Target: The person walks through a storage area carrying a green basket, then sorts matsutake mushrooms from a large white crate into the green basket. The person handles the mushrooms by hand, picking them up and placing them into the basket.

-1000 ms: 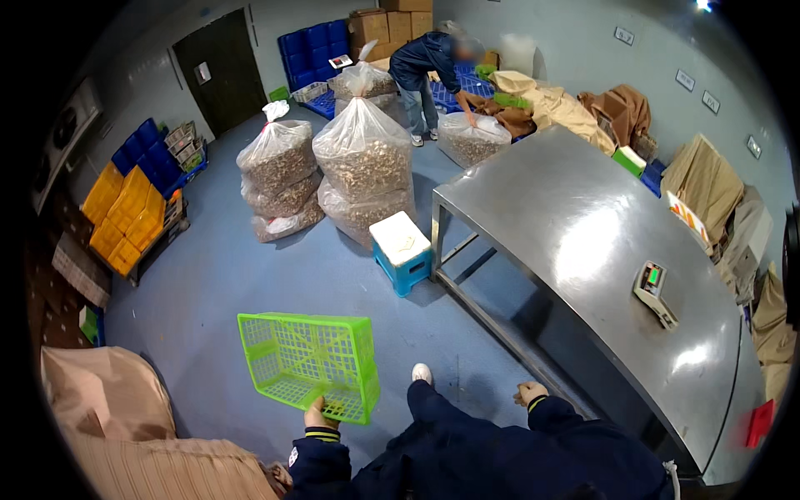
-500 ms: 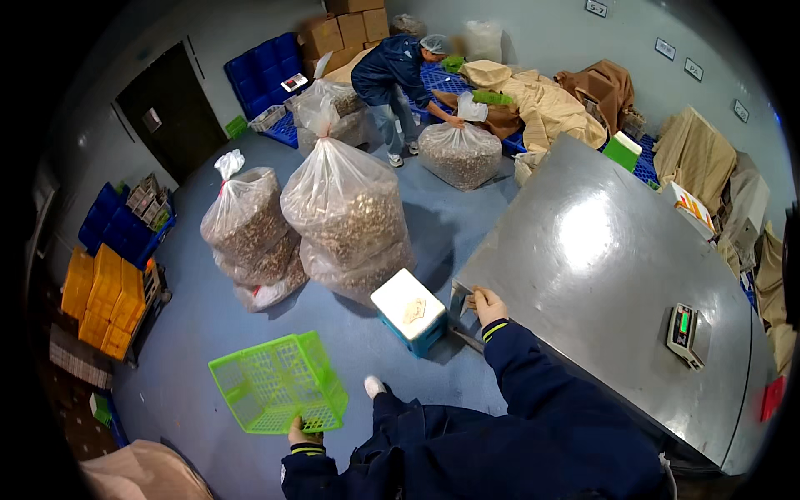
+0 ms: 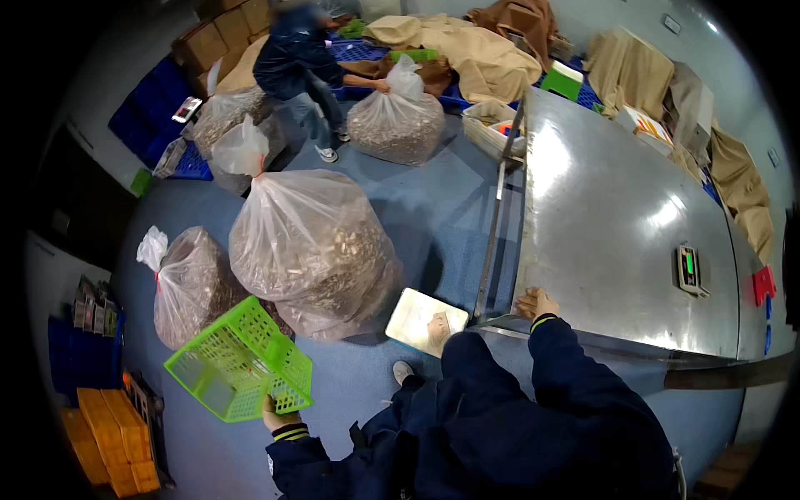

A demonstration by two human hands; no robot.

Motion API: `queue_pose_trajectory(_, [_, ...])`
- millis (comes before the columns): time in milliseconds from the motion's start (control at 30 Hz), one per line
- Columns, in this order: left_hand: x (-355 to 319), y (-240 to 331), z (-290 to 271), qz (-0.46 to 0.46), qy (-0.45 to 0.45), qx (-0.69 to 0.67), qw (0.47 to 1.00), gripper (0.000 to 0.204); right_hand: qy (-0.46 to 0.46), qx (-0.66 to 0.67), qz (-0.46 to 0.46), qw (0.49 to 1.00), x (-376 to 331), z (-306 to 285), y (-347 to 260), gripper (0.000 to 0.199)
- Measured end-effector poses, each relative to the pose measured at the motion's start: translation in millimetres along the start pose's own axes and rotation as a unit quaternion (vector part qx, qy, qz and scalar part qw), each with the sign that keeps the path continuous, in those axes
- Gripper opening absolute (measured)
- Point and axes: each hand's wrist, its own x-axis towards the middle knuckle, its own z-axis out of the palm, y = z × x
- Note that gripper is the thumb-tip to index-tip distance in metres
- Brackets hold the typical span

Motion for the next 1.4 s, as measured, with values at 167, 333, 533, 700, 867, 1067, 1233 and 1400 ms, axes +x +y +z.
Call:
queue_pose_trajectory(167, [43,19,147,0.227,-0.162,0.144,0.950,0.036,0.016,0.004,-0.011,1.000,-8,4,-9,0.035])
queue_pose_trajectory(333, [57,21,207,0.296,-0.256,0.156,0.907,0.030,0.057,-0.010,0.000,0.998,-10,21,-7,0.039])
queue_pose_trajectory(533, [65,24,177,0.332,-0.200,0.237,0.891,0.028,0.097,0.104,-0.055,0.988,3,59,-42,0.033])
queue_pose_trajectory(700, [74,6,206,0.427,-0.119,0.282,0.851,0.039,0.100,-0.132,-0.323,0.932,95,122,-108,0.033])
queue_pose_trajectory(867, [102,-47,305,0.495,-0.125,0.350,0.785,0.040,0.104,-0.397,-0.473,0.779,217,188,-209,0.044])
queue_pose_trajectory(1067, [157,-145,486,0.383,-0.190,0.514,0.743,0.018,0.077,-0.621,-0.593,0.507,369,239,-369,0.046])
queue_pose_trajectory(1233, [187,-194,625,0.377,-0.131,0.671,0.626,0.017,-0.159,-0.628,-0.596,0.475,432,229,-397,0.029])
queue_pose_trajectory(1400, [287,-210,648,0.273,-0.056,0.613,0.739,0.020,-0.214,-0.667,-0.495,0.514,441,240,-404,0.017])
